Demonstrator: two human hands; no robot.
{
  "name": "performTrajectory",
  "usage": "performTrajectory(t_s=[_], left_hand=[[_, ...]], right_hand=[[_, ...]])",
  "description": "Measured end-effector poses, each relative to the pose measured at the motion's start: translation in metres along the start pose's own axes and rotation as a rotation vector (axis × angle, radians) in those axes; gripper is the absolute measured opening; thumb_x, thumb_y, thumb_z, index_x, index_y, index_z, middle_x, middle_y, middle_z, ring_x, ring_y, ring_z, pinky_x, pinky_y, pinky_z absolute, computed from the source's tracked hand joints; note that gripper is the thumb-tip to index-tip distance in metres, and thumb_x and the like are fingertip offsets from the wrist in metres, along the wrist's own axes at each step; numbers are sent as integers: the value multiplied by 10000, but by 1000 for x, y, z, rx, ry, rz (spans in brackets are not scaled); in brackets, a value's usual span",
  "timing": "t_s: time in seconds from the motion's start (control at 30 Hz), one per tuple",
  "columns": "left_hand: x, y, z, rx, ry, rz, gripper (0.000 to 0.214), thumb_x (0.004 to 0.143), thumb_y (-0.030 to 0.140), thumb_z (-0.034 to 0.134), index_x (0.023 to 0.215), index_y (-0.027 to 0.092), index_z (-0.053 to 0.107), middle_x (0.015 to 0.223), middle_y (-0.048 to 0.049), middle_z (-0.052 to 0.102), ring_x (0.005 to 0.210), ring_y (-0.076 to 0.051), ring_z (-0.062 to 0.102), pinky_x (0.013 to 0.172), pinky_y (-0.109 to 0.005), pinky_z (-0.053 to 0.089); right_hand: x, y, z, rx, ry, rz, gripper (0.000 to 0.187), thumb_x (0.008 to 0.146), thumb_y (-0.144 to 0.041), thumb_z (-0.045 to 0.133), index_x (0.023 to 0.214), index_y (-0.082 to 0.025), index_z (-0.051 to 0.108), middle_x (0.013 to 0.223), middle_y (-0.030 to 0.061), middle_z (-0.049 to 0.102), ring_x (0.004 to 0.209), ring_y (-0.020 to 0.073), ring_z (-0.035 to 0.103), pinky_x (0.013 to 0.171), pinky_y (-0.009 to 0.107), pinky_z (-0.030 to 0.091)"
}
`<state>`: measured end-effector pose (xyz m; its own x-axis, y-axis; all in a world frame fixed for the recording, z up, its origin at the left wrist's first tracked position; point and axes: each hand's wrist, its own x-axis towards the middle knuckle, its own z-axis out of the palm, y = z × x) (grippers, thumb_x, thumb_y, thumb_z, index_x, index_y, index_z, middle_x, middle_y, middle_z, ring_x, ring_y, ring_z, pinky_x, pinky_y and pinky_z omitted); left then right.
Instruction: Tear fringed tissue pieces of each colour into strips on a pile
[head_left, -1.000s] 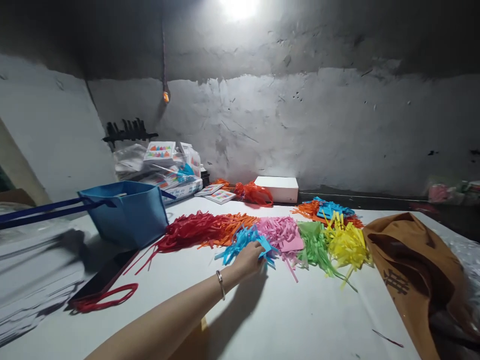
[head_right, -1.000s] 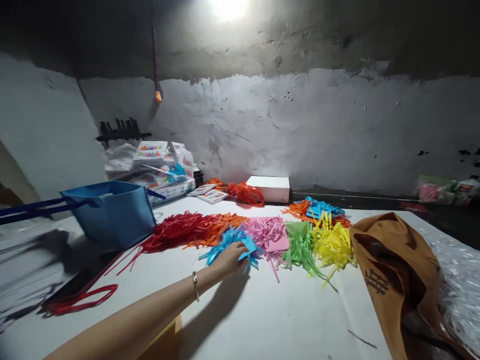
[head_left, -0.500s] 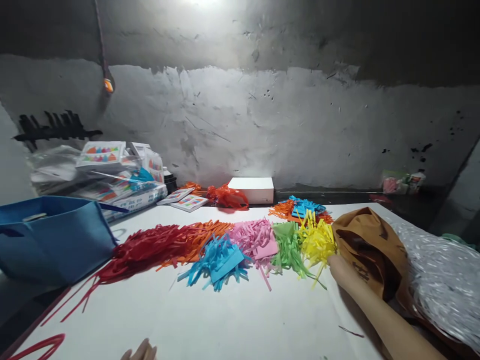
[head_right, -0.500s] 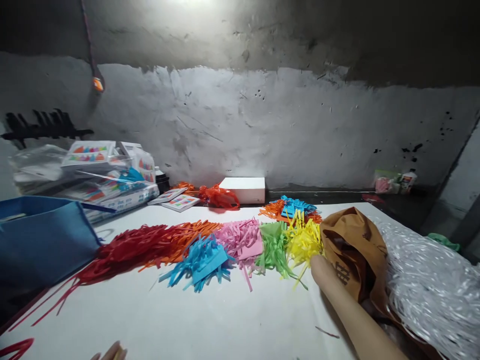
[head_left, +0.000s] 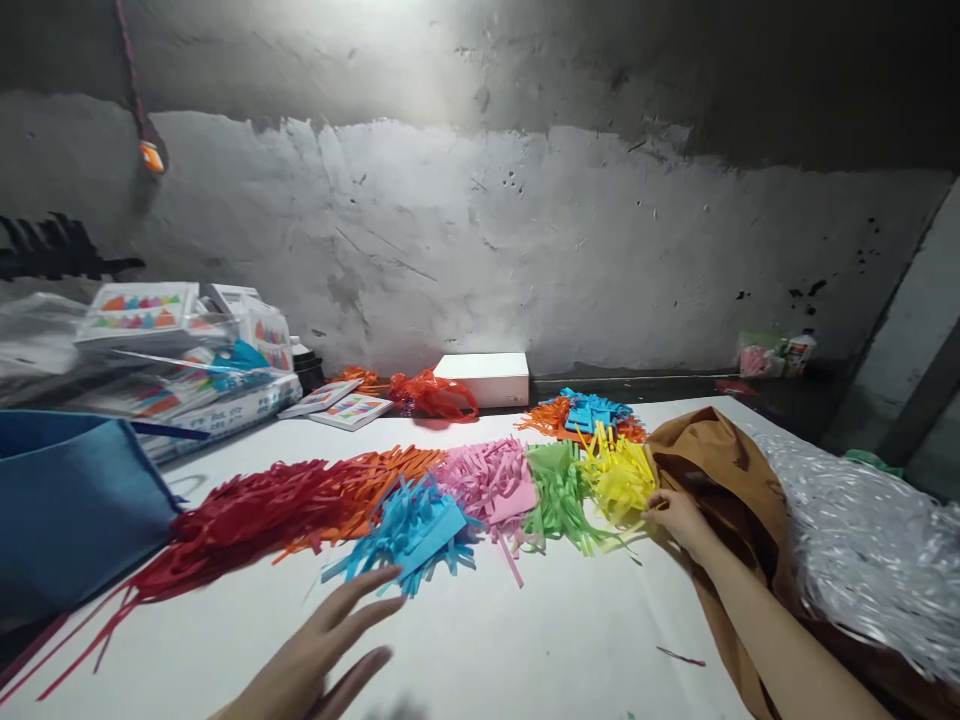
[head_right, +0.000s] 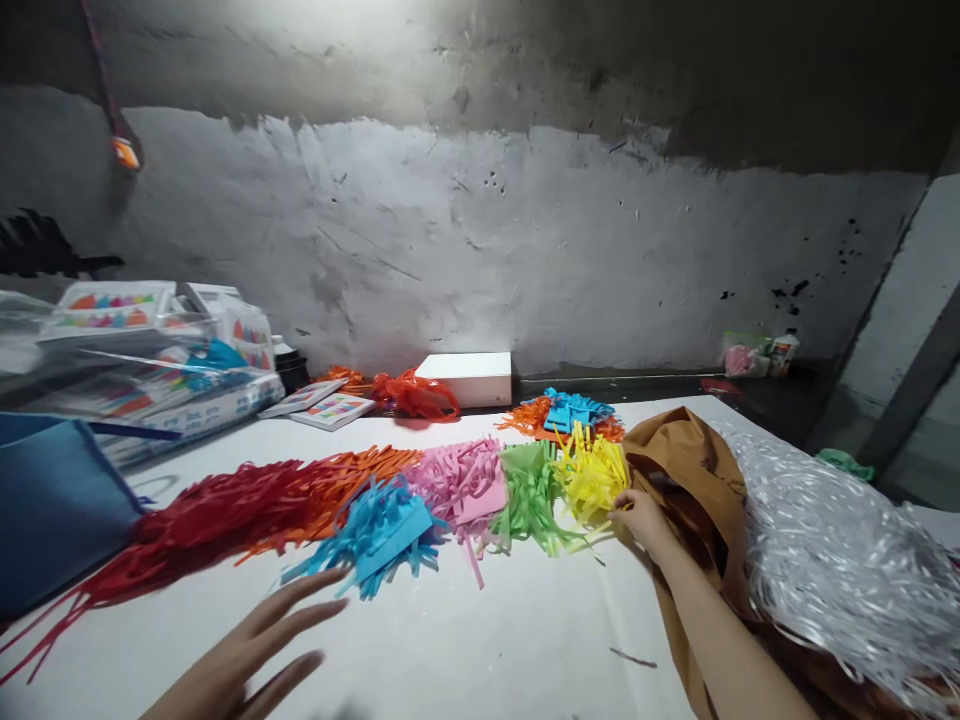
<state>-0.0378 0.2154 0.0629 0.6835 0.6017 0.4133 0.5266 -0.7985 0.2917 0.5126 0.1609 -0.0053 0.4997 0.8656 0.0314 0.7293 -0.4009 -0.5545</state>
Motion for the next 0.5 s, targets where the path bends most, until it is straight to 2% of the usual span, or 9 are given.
performTrajectory(t_s=[0.07, 0.13, 0.23, 0.37, 0.5], left_hand=[[55, 35, 13, -148, -174, 0, 326, 982, 339, 527, 1287, 335, 642, 1464, -73, 571, 1273, -265, 604, 1039, -369, 524], [105, 64, 37, -304, -316, 4, 262, 965, 274, 547, 1171, 240, 706, 1361, -106, 637, 1245, -272, 612, 1055, -388, 505], [164, 90, 88, -354, -382, -8, 185, 957, 208, 585, 1070, 189, 731, 1152, -80, 725, 969, -210, 714, 838, -320, 592], [209, 105, 152, -351, -368, -77, 178, 976, 290, 639, 1070, 145, 686, 1096, -68, 710, 976, -216, 693, 879, -426, 578], [227, 115, 190, -345, -290, -162, 249, 983, 319, 634, 1168, 153, 649, 1174, -82, 678, 1011, -229, 679, 881, -443, 578]], right_hand=[[-5, 6, -6, -4, 28, -20, 276, 960, -363, 660, 1147, -161, 642, 1128, 51, 668, 927, 184, 672, 792, 366, 583], [-8, 5, -11, -30, 89, -66, 272, 966, -363, 653, 1155, -168, 637, 1145, 57, 662, 957, 189, 667, 830, 390, 575], [-6, -10, -12, -88, 171, -197, 305, 979, -359, 631, 1233, -191, 610, 1267, 80, 621, 1088, 224, 636, 931, 449, 543], [10, -43, -1, -223, 119, -380, 403, 961, -364, 654, 1319, -200, 569, 1389, 97, 555, 1219, 274, 577, 1013, 522, 489], [14, -66, 4, -396, 52, -493, 319, 960, -369, 656, 1217, -183, 626, 1286, 80, 620, 1171, 256, 603, 1014, 518, 480]])
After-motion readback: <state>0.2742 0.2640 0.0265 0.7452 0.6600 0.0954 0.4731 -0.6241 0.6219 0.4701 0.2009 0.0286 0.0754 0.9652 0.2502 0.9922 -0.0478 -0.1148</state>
